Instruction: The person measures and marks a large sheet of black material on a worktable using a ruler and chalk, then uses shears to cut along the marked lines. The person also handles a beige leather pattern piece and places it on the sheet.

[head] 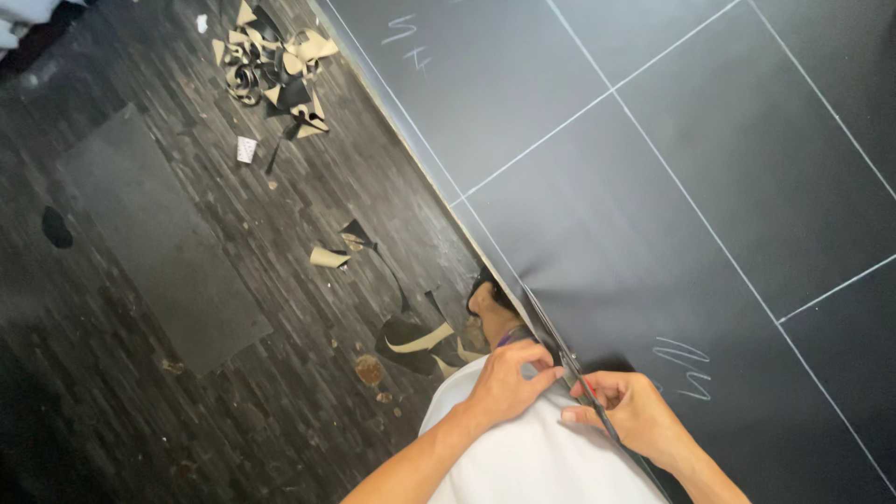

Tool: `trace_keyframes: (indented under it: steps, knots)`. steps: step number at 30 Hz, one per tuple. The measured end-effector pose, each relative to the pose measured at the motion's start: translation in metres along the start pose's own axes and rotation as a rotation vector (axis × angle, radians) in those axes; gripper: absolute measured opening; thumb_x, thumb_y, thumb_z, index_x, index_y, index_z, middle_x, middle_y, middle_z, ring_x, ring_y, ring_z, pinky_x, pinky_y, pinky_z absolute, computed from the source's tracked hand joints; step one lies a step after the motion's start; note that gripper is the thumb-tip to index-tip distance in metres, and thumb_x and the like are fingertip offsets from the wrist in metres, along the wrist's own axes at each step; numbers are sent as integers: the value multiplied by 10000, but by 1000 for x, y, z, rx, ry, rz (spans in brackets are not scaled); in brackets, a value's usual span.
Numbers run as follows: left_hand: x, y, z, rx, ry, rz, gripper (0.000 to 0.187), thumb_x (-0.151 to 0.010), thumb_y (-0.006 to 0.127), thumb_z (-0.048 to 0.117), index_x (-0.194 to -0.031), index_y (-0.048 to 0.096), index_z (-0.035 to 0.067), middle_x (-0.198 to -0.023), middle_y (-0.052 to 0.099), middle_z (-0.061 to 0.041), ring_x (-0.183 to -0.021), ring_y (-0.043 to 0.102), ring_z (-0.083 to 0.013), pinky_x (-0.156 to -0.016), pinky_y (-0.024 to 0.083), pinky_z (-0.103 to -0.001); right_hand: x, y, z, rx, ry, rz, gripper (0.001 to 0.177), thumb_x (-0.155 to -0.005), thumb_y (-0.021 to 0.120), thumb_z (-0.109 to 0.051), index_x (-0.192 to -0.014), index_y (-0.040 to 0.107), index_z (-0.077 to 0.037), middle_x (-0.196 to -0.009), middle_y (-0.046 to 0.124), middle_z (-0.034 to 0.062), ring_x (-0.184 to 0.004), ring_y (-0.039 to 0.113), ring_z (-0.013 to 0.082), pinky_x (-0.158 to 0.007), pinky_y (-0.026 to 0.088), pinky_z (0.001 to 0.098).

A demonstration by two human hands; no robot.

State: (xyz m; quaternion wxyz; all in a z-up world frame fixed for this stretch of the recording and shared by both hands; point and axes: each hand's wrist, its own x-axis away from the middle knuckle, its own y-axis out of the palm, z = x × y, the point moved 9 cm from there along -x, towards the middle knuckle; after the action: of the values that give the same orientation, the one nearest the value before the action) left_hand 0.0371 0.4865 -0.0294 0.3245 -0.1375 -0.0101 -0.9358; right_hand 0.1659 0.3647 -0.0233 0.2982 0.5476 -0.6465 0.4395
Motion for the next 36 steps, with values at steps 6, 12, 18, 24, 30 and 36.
trace_keyframes:
  steps: [6, 12, 18, 24, 30, 36]
  knots:
    - [-6, -4, 2, -5, 47, -95, 153, -833, 752, 121, -945, 723, 21, -914, 717, -127, -853, 723, -277, -756, 546, -373, -22, 5, -46, -111, -196, -54, 322, -684, 932, -231, -895, 803, -25, -626, 628, -76, -577, 486, 45, -520, 394, 257]
    - [-11, -6, 2, -30, 84, -143, 170, -833, 740, 103, -974, 700, 17, -940, 714, -138, -858, 722, -293, -756, 551, -391, -25, 1, -63, -25, -71, 2, 343, -665, 960, -234, -857, 782, -12, -598, 520, -20, -558, 426, 88, -514, 337, 288]
    - [-14, -3, 0, -79, 125, -216, 136, -881, 771, 175, -911, 713, 56, -834, 729, -70, -781, 712, -247, -716, 559, -381, -47, 6, -97, -91, -115, -40, 343, -674, 928, -243, -862, 745, -22, -604, 612, -16, -549, 504, 82, -495, 392, 277]
    - [-18, -2, 0, -132, 191, -300, 177, -881, 778, 196, -831, 668, 67, -794, 678, -58, -766, 688, -241, -692, 530, -374, -57, 9, -134, -64, -179, -30, 354, -688, 924, -261, -872, 757, -8, -612, 619, -9, -551, 514, 73, -492, 406, 266]
    - [-22, 5, -9, -202, 159, -441, 201, -933, 731, 269, -868, 669, 89, -789, 687, -49, -799, 684, -255, -726, 507, -398, -77, 14, -167, -41, -184, -30, 362, -702, 925, -284, -874, 754, -15, -580, 556, -7, -523, 452, 88, -482, 358, 278]
    - [-27, 7, -17, -146, 141, -551, 214, -931, 722, 313, -882, 674, 110, -833, 724, -32, -820, 709, -227, -749, 525, -383, -88, 18, -199, -70, -232, -54, 346, -706, 923, -269, -862, 750, -14, -571, 584, -33, -512, 472, 55, -468, 371, 263]
